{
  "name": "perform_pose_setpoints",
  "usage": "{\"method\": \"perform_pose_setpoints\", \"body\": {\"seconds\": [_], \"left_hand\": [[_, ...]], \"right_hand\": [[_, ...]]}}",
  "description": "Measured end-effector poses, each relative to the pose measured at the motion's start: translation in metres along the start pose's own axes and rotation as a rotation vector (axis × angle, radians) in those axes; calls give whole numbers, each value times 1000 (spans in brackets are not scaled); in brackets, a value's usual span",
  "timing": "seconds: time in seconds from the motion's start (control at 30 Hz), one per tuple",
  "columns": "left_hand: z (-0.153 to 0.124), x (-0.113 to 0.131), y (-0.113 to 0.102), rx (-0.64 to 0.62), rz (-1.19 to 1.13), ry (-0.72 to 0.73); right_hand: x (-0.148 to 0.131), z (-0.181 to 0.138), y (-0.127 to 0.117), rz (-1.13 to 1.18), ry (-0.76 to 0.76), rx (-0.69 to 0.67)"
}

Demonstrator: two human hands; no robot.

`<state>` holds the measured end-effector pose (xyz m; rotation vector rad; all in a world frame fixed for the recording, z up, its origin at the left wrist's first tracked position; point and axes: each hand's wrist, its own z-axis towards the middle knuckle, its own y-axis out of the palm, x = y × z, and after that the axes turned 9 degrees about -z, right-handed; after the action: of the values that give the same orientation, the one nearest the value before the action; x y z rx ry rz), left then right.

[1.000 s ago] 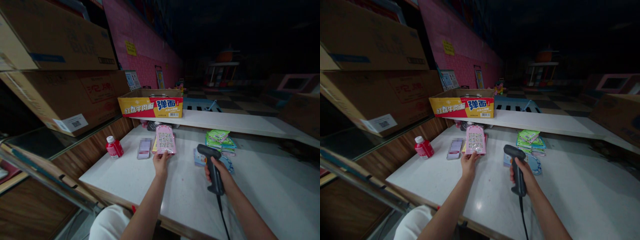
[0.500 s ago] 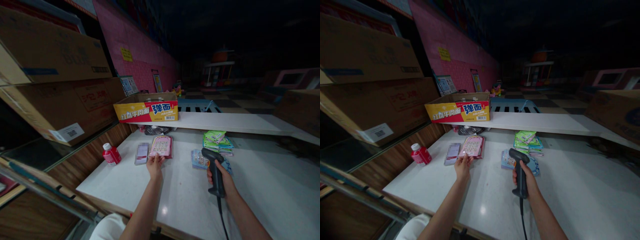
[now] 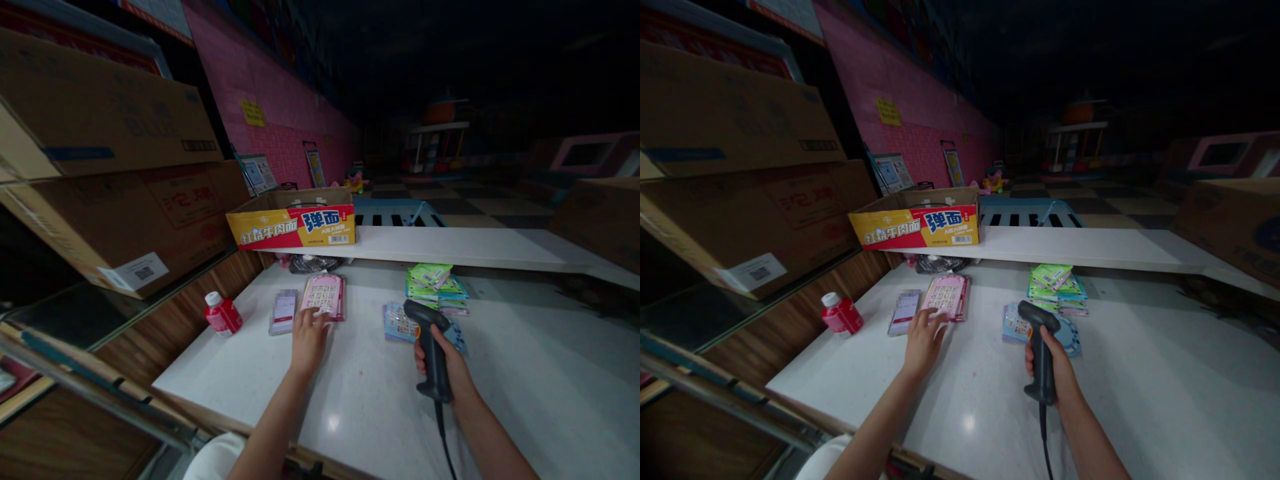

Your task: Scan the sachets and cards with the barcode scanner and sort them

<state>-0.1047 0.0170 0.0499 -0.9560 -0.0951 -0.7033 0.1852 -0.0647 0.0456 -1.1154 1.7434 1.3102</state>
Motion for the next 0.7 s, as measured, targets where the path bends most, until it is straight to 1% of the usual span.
{"method": "perform_pose_setpoints", "body": {"seconds": [0.07, 0.13, 0.27, 0.37, 0.47, 0.57, 0.63, 0.7], "left_hand": [[2, -4, 6, -93, 56, 45], [4, -8, 13, -142, 98, 45], [7, -14, 20, -165, 133, 44], [11, -8, 22, -140, 109, 70], [16, 12, 30, -133, 4, 117], [25, 45, 49, -194, -163, 110], [33, 71, 66, -281, -282, 45], [44, 95, 84, -338, -369, -89]], "right_hand": [[-1, -1, 2, 27, -16, 20], [-2, -3, 4, 57, -27, 34], [-7, -7, 6, 102, -30, 62], [-9, -7, 4, 105, -29, 66], [-10, -4, 1, 80, -33, 69], [-12, -2, -1, 69, -51, 116], [-13, -1, -2, 82, -67, 143], [-14, 0, -2, 102, -79, 162]]}}
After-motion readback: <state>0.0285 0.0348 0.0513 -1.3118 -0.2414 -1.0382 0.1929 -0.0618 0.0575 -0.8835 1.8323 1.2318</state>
